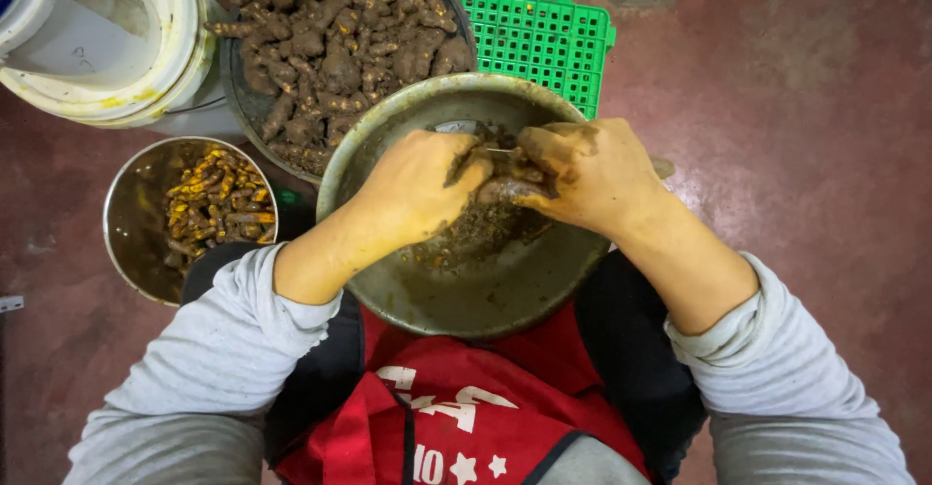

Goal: Cleaning and peeling turmeric roots in a bowl of water using a small scraping tool

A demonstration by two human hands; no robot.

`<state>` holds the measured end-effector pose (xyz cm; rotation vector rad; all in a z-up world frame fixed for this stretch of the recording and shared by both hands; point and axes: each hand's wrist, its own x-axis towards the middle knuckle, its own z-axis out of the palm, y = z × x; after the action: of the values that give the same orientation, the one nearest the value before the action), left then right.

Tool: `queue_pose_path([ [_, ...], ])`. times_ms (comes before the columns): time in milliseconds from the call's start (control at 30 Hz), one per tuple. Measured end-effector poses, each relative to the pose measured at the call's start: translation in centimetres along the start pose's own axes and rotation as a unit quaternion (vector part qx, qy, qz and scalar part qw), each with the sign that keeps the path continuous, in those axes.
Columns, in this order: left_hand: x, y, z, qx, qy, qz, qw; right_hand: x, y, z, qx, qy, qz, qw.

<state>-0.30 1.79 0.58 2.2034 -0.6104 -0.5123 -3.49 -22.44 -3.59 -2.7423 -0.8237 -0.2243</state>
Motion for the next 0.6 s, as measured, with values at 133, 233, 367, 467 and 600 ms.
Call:
queue_pose_path([
  [133, 0.1, -0.1, -0.1, 0.012, 0.009, 0.017, 1.000, -0.3, 0.2, 0.7, 0.003, 0.016, 0.021, 1.000],
  [233, 0.1, 0.2, -0.3, 0.022, 0.017, 0.009, 1.000, 0.1, 0.3, 1.4, 0.026, 0.020, 0.031, 0.999],
  [367, -0.1, 0.3, -0.1, -0.004, -0.001, 0.003, 1.000, 0.5, -0.3, 0.2, 0.043, 0.011, 0.011, 0.999],
  [467, -0.3, 0.8, -0.4, -0.013, -0.006, 0.013, 1.000, 0.1, -0.1, -0.4, 0.036, 0.020, -0.001, 0.999],
  [600, -0.5, 0.9, -0.4, -0.001, 0.007, 0.041, 0.999, 0.3, -1.0, -1.0, 0.073, 0.093, -0.003, 0.993],
])
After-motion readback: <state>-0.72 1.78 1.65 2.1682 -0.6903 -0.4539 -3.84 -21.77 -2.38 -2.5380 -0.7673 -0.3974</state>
